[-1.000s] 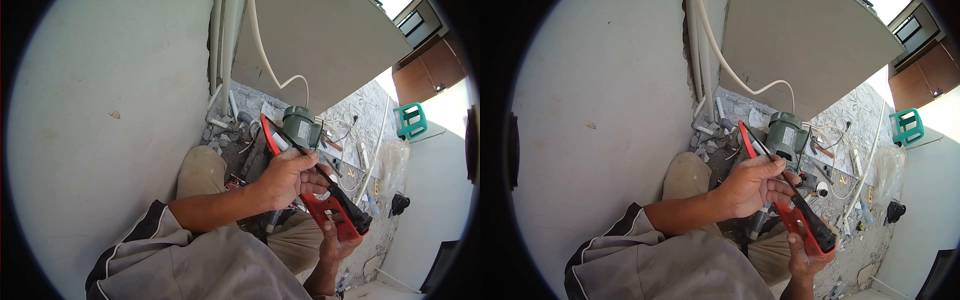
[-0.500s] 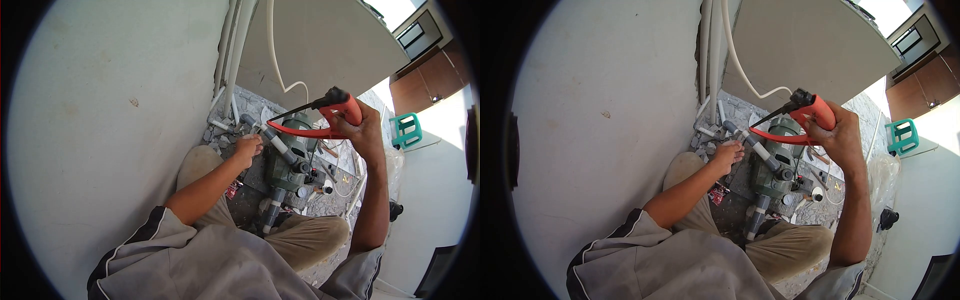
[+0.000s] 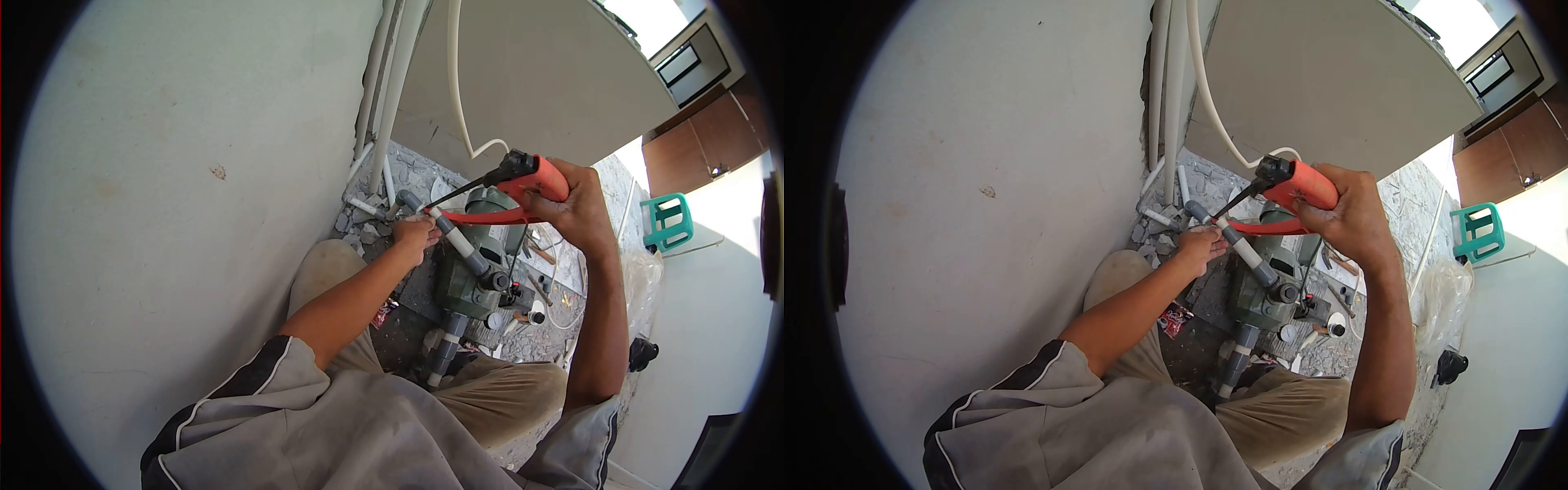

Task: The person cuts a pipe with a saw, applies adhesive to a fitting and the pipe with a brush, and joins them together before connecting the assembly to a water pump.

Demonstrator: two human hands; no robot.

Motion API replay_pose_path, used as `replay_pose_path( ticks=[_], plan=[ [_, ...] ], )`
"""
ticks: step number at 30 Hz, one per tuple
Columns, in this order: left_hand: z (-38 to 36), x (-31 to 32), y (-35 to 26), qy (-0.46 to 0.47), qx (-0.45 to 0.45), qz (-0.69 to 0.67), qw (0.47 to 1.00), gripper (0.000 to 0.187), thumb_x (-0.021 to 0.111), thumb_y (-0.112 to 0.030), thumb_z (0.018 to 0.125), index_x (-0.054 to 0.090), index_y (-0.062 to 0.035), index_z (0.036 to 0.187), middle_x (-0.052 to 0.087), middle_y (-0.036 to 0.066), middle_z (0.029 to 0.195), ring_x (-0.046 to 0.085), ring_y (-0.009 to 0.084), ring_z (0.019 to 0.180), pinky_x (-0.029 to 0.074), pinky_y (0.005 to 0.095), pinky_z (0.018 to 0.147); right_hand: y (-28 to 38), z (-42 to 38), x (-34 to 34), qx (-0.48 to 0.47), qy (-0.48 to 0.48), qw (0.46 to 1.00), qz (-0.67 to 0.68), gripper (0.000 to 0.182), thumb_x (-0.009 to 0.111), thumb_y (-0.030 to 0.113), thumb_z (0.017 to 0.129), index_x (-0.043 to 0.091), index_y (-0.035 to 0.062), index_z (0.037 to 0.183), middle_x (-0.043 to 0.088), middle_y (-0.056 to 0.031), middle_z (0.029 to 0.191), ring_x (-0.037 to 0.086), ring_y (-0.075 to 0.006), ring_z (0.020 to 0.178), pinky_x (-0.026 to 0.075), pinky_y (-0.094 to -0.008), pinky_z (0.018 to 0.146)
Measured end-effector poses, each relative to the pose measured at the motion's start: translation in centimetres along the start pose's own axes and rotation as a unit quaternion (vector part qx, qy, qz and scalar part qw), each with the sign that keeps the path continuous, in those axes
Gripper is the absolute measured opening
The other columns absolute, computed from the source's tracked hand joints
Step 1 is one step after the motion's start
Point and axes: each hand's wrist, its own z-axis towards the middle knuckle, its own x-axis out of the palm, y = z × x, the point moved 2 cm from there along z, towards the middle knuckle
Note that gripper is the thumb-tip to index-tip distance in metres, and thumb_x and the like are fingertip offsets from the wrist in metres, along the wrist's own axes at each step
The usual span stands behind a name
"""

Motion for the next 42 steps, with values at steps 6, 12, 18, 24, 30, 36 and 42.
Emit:
replay_pose_path(
  ticks=[6,12,18,24,30,36,42],
  plan=[
    [-0.3,0.0,-0.3,-0.001,0.006,0.004,1.0,0.008,0.065,-0.008,0.099,0.063,-0.005,0.106,0.069,0.008,0.097,0.07,0.0239,0.087,0.058,0.0431,0.087,-0.9,0.3,0.7,-0.003,-0.033,0.999,-0.018,0.023,0.075,0.009,0.083,0.072,-0.0033,0.102,0.068,-0.0078,0.073,0.06,-0.0124,0.067,0.052,-0.0311,0.066],
    [-0.3,-0.1,0.0,0.009,0.012,-0.005,1.0,0.007,0.064,-0.007,0.099,0.063,-0.0045,0.105,0.07,0.009,0.098,0.071,0.0255,0.087,0.059,0.0449,0.088,-1.3,0.2,0.1,0.019,-0.022,0.999,-0.018,0.023,0.075,0.01,0.083,0.072,-0.0034,0.102,0.068,-0.0077,0.073,0.06,-0.0112,0.067,0.053,-0.031,0.066],
    [-0.1,-0.2,0.1,0.008,0.006,-0.019,1.0,0.007,0.063,-0.006,0.099,0.062,-0.0042,0.106,0.07,0.009,0.099,0.071,0.0253,0.087,0.059,0.0452,0.089,-2.0,0.6,-2.0,0.004,0.005,1.0,0.008,0.02,0.072,0.005,0.078,0.071,-0.0034,0.096,0.063,-0.0021,0.072,0.056,-0.0102,0.067,0.049,-0.0279,0.064],
    [-0.2,-0.2,-0.1,0.007,0.007,-0.016,1.0,0.008,0.064,-0.007,0.099,0.063,-0.0045,0.107,0.07,0.009,0.099,0.071,0.0256,0.089,0.058,0.0451,0.09,-4.2,2.3,-1.0,0.019,0.035,0.998,0.037,0.018,0.071,0.008,0.076,0.069,-0.0038,0.09,0.061,-0.0008,0.071,0.054,-0.01,0.067,0.047,-0.0282,0.063],
    [0.0,-0.1,0.0,0.009,0.012,-0.006,1.0,0.009,0.065,-0.01,0.098,0.061,-0.0064,0.106,0.07,0.008,0.099,0.071,0.0238,0.086,0.059,0.0423,0.086,-5.7,2.5,0.6,0.022,0.031,0.999,0.031,0.017,0.069,0.007,0.075,0.069,-0.0032,0.089,0.06,0.0001,0.07,0.052,-0.0086,0.066,0.046,-0.0279,0.062],
    [0.1,-0.2,0.0,0.016,0.011,-0.002,1.0,0.01,0.065,-0.01,0.098,0.062,-0.0056,0.107,0.07,0.009,0.101,0.071,0.0249,0.09,0.058,0.0431,0.089,-6.7,2.5,1.0,0.049,0.025,0.997,0.055,0.02,0.07,0.008,0.075,0.07,-0.0035,0.091,0.062,-0.0002,0.072,0.053,-0.0089,0.067,0.047,-0.0276,0.062],
    [-0.1,-0.5,0.0,0.022,0.012,-0.009,1.0,0.013,0.066,-0.009,0.099,0.062,-0.0043,0.11,0.07,0.01,0.101,0.071,0.0277,0.091,0.058,0.0474,0.091,-5.8,2.0,0.2,0.055,0.004,0.996,0.066,0.018,0.07,0.006,0.079,0.071,-0.0037,0.093,0.065,-0.0001,0.076,0.057,-0.0088,0.071,0.049,-0.0275,0.068]
  ],
)
